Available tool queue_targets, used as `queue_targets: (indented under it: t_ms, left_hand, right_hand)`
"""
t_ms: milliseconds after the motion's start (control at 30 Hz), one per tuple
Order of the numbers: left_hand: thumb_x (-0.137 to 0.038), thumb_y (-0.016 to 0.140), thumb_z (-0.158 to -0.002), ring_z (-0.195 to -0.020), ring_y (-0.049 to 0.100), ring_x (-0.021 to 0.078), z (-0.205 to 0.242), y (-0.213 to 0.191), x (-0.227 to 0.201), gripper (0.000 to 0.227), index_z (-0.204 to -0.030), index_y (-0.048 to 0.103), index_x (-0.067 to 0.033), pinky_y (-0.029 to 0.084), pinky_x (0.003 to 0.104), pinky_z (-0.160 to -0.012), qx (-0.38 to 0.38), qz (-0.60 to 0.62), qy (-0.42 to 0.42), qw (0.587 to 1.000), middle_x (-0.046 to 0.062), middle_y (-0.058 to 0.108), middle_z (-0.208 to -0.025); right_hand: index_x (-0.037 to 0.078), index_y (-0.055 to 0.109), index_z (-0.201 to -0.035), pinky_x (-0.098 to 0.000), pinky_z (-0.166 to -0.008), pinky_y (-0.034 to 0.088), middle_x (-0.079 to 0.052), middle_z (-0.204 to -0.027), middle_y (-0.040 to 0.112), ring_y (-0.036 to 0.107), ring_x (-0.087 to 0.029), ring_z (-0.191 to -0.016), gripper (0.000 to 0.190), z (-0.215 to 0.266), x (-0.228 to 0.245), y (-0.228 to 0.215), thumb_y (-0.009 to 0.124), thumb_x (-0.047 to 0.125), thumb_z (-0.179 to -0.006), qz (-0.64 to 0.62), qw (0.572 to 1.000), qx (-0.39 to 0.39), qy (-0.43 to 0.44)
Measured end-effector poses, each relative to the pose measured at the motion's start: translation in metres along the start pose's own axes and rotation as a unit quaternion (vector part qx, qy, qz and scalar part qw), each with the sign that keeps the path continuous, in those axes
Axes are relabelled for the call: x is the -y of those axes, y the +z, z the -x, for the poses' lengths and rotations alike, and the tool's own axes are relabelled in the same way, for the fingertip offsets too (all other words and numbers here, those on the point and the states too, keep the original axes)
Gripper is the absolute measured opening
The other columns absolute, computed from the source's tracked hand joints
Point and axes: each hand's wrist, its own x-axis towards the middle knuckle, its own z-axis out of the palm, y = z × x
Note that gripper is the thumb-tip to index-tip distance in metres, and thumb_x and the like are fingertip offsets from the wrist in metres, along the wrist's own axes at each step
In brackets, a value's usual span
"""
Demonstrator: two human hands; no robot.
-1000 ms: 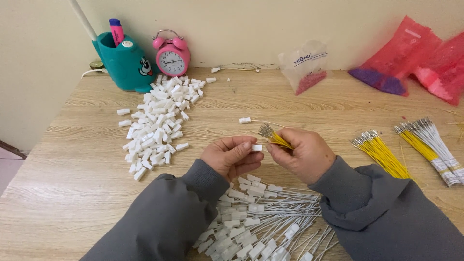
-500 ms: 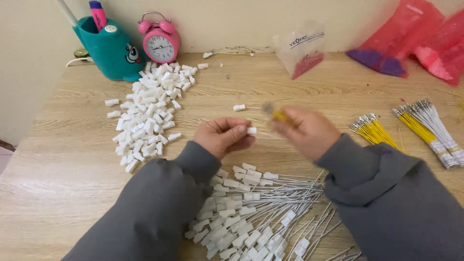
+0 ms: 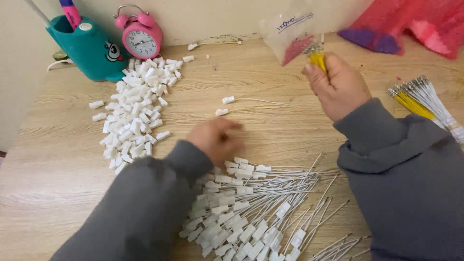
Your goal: The person assembles small white plastic LED holders onto yellow wires. They pick up a holder, slide it onto a wire, and place the completed unit on the table, repeating this process for multiple wires.
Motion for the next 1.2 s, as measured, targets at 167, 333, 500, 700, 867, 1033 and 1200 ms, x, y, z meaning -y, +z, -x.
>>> queue_targets:
  t_ms: [167, 333, 500, 700, 867, 1033, 1200]
  left_hand:
    - [-0.037, 0.071, -0.080, -0.088, 0.068, 0.0250, 0.027, 0.032, 0.006, 0.017, -0.089, 0.074, -0.0233, 0.056, 0.034, -0.079, -0.016, -0.122, 0.195, 0.973, -0.001, 0.068, -0.096]
    - [-0.029, 0.069, -0.084, -0.086, 0.069, 0.0253, 0.040, 0.021, -0.007, 0.010, -0.091, 0.073, -0.0228, 0.058, 0.033, -0.073, 0.034, -0.122, 0.145, 0.981, -0.002, 0.067, -0.090]
    - [-0.023, 0.073, -0.082, -0.080, 0.072, 0.0256, 0.038, 0.004, -0.010, 0.015, -0.097, 0.072, -0.0217, 0.059, 0.034, -0.070, 0.043, 0.015, 0.070, 0.997, 0.001, 0.068, -0.089]
    - [-0.008, 0.072, -0.082, -0.069, 0.072, 0.0169, 0.024, -0.025, -0.024, 0.016, -0.098, 0.076, -0.0091, 0.060, 0.026, -0.065, -0.052, 0.322, -0.038, 0.945, 0.010, 0.072, -0.078]
    - [-0.009, 0.077, -0.080, -0.075, 0.071, 0.0176, 0.014, -0.011, -0.016, 0.026, -0.105, 0.074, -0.0014, 0.062, 0.028, -0.071, -0.053, 0.439, -0.083, 0.893, 0.017, 0.074, -0.085]
    - [-0.011, 0.077, -0.082, -0.077, 0.071, 0.0191, 0.015, -0.003, -0.020, 0.028, -0.105, 0.071, 0.0038, 0.064, 0.031, -0.072, -0.057, 0.511, -0.084, 0.854, 0.019, 0.072, -0.085]
    - [-0.014, 0.075, -0.085, -0.075, 0.071, 0.0188, 0.013, 0.001, -0.021, 0.025, -0.103, 0.071, 0.0036, 0.064, 0.032, -0.071, -0.056, 0.508, -0.092, 0.855, 0.019, 0.071, -0.082]
  right_hand:
    - [0.009, 0.055, -0.078, -0.0315, -0.067, 0.049, -0.005, -0.062, 0.059, 0.059, -0.020, -0.064, 0.039, 0.004, 0.014, 0.010, 0.059, 0.035, -0.107, -0.039, 0.999, 0.018, -0.005]
    - [0.009, 0.056, -0.078, -0.0284, -0.063, 0.049, -0.006, -0.060, 0.058, 0.056, -0.015, -0.061, 0.035, 0.010, 0.023, 0.011, 0.058, 0.031, -0.105, -0.099, 0.993, 0.059, -0.015]
    - [0.003, 0.060, -0.081, -0.0276, -0.067, 0.049, -0.002, -0.064, 0.054, 0.052, -0.013, -0.066, 0.031, 0.017, 0.029, 0.017, 0.058, 0.026, -0.101, -0.179, 0.977, 0.113, 0.013]
    - [0.006, 0.062, -0.068, -0.0255, -0.054, 0.047, -0.004, -0.049, 0.057, 0.054, -0.014, -0.049, 0.028, 0.025, 0.038, 0.044, 0.068, 0.022, -0.090, -0.208, 0.950, 0.233, 0.019]
    - [0.006, 0.062, -0.068, -0.0246, -0.054, 0.045, -0.004, -0.049, 0.056, 0.052, -0.013, -0.051, 0.027, 0.031, 0.035, 0.056, 0.068, 0.020, -0.090, -0.214, 0.942, 0.258, 0.032]
    - [0.006, 0.062, -0.068, -0.0253, -0.053, 0.045, -0.005, -0.049, 0.057, 0.051, -0.014, -0.050, 0.028, 0.033, 0.031, 0.063, 0.067, 0.021, -0.092, -0.200, 0.941, 0.271, 0.029]
    - [0.005, 0.066, -0.073, -0.0270, -0.054, 0.047, -0.005, -0.049, 0.060, 0.055, -0.016, -0.049, 0.023, 0.031, 0.032, 0.063, 0.068, 0.021, -0.089, -0.156, 0.948, 0.274, 0.034]
